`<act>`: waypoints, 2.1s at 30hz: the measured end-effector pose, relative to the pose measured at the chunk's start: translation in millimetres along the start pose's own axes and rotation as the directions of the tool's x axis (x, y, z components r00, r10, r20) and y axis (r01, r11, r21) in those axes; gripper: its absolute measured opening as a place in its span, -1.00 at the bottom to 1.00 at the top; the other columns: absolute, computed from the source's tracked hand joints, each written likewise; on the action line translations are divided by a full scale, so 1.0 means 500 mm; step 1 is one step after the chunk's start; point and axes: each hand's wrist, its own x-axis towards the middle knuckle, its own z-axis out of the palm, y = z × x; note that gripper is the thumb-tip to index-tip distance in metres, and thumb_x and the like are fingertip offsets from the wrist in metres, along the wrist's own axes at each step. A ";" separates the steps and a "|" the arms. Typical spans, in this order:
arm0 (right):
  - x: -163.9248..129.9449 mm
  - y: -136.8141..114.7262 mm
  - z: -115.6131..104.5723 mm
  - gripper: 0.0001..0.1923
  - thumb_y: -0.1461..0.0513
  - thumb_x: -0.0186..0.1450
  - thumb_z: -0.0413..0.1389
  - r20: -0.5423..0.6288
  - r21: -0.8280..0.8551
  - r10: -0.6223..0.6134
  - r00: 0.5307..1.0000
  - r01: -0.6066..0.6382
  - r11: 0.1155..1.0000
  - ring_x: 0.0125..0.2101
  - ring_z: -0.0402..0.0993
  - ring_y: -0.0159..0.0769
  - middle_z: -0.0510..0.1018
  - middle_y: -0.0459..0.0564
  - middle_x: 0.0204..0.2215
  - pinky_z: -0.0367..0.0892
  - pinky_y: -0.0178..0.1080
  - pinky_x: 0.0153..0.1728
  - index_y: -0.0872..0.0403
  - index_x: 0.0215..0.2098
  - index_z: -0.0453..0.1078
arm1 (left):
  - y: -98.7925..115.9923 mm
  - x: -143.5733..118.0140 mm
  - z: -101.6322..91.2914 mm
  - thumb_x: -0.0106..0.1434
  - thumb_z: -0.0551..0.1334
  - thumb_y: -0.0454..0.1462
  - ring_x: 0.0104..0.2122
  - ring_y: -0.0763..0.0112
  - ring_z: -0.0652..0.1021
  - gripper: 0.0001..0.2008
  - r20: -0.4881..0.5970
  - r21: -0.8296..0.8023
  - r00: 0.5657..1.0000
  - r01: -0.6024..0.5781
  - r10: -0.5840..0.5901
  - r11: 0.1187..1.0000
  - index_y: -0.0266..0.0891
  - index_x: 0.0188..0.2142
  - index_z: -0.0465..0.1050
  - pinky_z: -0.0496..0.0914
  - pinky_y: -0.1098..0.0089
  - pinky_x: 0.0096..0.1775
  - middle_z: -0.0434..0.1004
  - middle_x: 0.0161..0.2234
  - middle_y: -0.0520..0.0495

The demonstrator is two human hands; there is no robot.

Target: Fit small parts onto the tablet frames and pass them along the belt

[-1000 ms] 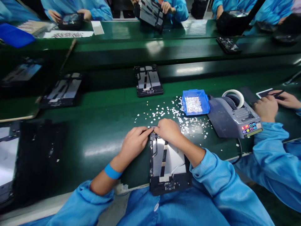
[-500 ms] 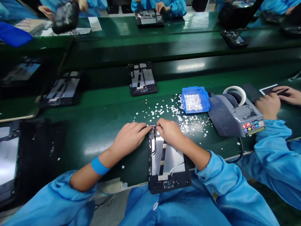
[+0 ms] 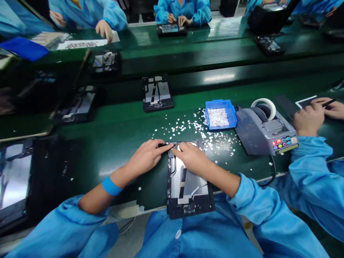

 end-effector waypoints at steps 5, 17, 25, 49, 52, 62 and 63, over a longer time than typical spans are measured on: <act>0.014 -0.005 -0.021 -0.61 0.38 0.45 -0.01 0.100 0.021 0.027 0.995 -0.030 0.999 -0.22 0.29 -0.19 0.43 0.07 -0.15 0.16 -0.23 -0.24 0.01 0.18 0.38 | 0.010 0.021 0.004 0.38 0.06 -0.34 -0.01 0.20 0.57 -0.54 -0.063 -0.357 0.957 0.242 -0.282 0.902 -0.18 0.24 0.41 0.41 0.20 0.08 0.61 0.01 -0.15; -0.063 0.002 -0.101 -0.71 0.36 0.42 0.00 -0.250 0.415 0.209 0.945 -0.091 0.905 -0.14 0.48 -0.19 0.58 0.07 -0.17 0.36 -0.16 -0.07 0.10 0.02 0.48 | -0.004 0.113 -0.001 0.15 0.23 -0.07 -0.35 0.22 0.56 -0.72 0.180 -0.436 0.929 0.370 -0.323 0.821 -0.19 -0.30 0.57 0.37 0.34 -0.32 0.64 -0.37 -0.05; -0.389 0.143 -0.134 -0.72 0.03 0.21 0.26 -0.091 0.993 0.987 0.133 -0.067 0.101 -0.68 0.24 -0.50 0.38 -0.27 -0.62 0.11 -0.44 -0.69 0.03 -0.32 0.36 | -0.039 0.132 0.008 0.04 0.27 0.11 -0.43 0.28 0.43 -0.64 0.283 -0.498 0.896 0.442 -0.342 0.746 -0.12 -0.45 0.47 0.28 0.42 -0.38 0.51 -0.54 0.07; -0.146 -0.075 -0.074 -0.79 0.12 0.32 0.17 0.011 0.980 0.726 0.688 -0.150 0.127 -0.58 0.40 -0.42 0.51 -0.15 -0.59 0.28 -0.38 -0.53 0.07 -0.38 0.50 | 0.256 0.052 -0.015 0.11 0.33 -0.09 -0.33 0.30 0.56 -0.67 0.157 -0.935 0.900 0.269 -0.406 0.233 -0.15 -0.16 0.47 0.46 0.32 -0.25 0.57 -0.29 -0.07; -0.096 -0.099 -0.057 -0.80 0.14 0.34 0.14 0.021 0.977 0.649 0.760 -0.153 0.147 -0.56 0.44 -0.40 0.51 -0.17 -0.59 0.34 -0.35 -0.48 0.06 -0.36 0.51 | 0.232 0.034 0.009 0.18 0.30 -0.11 -0.40 0.37 0.50 -0.80 0.157 -0.958 0.859 0.252 -0.488 0.136 -0.15 -0.28 0.42 0.41 0.37 -0.31 0.49 -0.39 0.00; -0.042 -0.001 -0.024 -0.70 0.28 0.47 0.02 -0.255 0.342 0.241 0.936 -0.146 0.928 -0.21 0.49 -0.20 0.63 0.05 -0.22 0.35 -0.18 -0.15 0.05 0.02 0.56 | 0.089 -0.045 -0.043 0.25 0.24 -0.17 -0.40 0.36 0.47 -0.86 -0.021 -0.773 0.810 0.358 -0.586 0.523 -0.16 -0.37 0.45 0.34 0.38 -0.33 0.48 -0.43 0.03; -0.031 0.010 -0.021 -0.69 0.29 0.48 0.02 -0.241 0.233 0.160 0.957 -0.103 0.967 -0.24 0.44 -0.21 0.61 0.04 -0.23 0.32 -0.20 -0.18 0.03 0.06 0.54 | 0.082 -0.040 -0.043 0.26 0.23 -0.17 -0.42 0.37 0.46 -0.86 -0.007 -0.742 0.827 0.373 -0.563 0.557 -0.16 -0.37 0.46 0.33 0.38 -0.34 0.48 -0.44 0.03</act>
